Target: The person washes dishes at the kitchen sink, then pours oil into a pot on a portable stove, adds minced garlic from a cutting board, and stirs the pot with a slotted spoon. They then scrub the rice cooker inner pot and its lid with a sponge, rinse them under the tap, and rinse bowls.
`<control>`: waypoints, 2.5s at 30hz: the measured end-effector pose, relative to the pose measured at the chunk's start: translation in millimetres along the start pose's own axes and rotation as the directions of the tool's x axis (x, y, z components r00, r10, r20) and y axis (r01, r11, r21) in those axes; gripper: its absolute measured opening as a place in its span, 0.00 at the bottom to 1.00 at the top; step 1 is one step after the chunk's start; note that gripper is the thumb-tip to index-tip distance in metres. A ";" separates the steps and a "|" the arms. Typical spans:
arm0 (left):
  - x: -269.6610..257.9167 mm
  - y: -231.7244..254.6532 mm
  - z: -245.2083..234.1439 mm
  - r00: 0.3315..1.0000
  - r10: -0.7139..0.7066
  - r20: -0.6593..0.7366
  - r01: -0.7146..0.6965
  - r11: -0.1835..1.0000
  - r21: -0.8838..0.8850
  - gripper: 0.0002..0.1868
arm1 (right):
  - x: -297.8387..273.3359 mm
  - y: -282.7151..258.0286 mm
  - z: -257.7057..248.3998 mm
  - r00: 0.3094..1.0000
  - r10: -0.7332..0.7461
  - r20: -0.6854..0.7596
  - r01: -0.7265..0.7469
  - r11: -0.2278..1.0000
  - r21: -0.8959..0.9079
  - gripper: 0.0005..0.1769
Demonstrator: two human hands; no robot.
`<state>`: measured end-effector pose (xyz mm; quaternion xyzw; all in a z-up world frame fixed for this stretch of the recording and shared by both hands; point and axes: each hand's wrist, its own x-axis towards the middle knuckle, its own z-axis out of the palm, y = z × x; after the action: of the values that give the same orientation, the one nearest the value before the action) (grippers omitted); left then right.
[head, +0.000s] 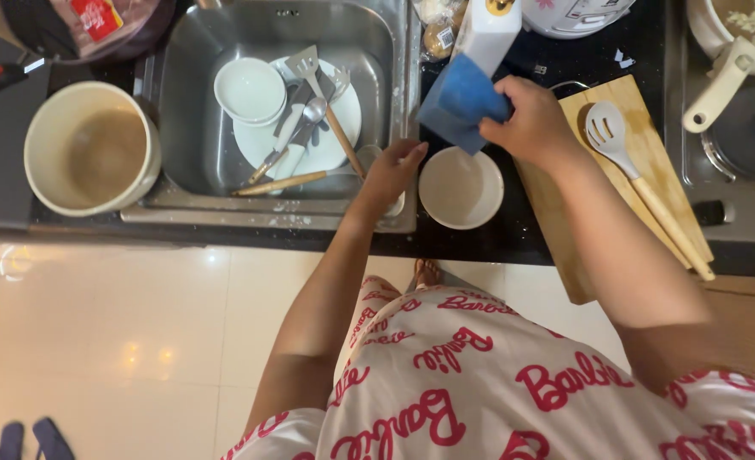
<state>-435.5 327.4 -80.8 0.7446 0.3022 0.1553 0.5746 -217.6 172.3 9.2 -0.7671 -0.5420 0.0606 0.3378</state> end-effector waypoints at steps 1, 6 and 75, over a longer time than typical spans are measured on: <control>2.3 0.5 -0.4 0.999 0.019 0.028 -0.018 1.000 -0.017 0.28 | -1.2 -12.8 -4.1 0.999 0.050 0.019 -0.050 0.999 -0.003 0.21; 18.0 -6.7 10.7 0.856 -0.093 0.509 -0.010 0.980 0.196 0.25 | -35.5 -69.7 -9.1 0.983 0.182 0.028 -0.177 0.975 -0.132 0.28; 72.7 16.4 -170.0 0.962 -0.162 0.219 0.264 0.348 -0.900 0.50 | 137.7 -79.4 162.1 0.949 -0.150 -0.277 0.042 0.931 -0.361 0.08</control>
<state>-473.5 500.0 -24.0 0.2587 0.2316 0.1868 0.9190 -299.0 380.4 -30.7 -0.7875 -0.5237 -0.1710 0.2763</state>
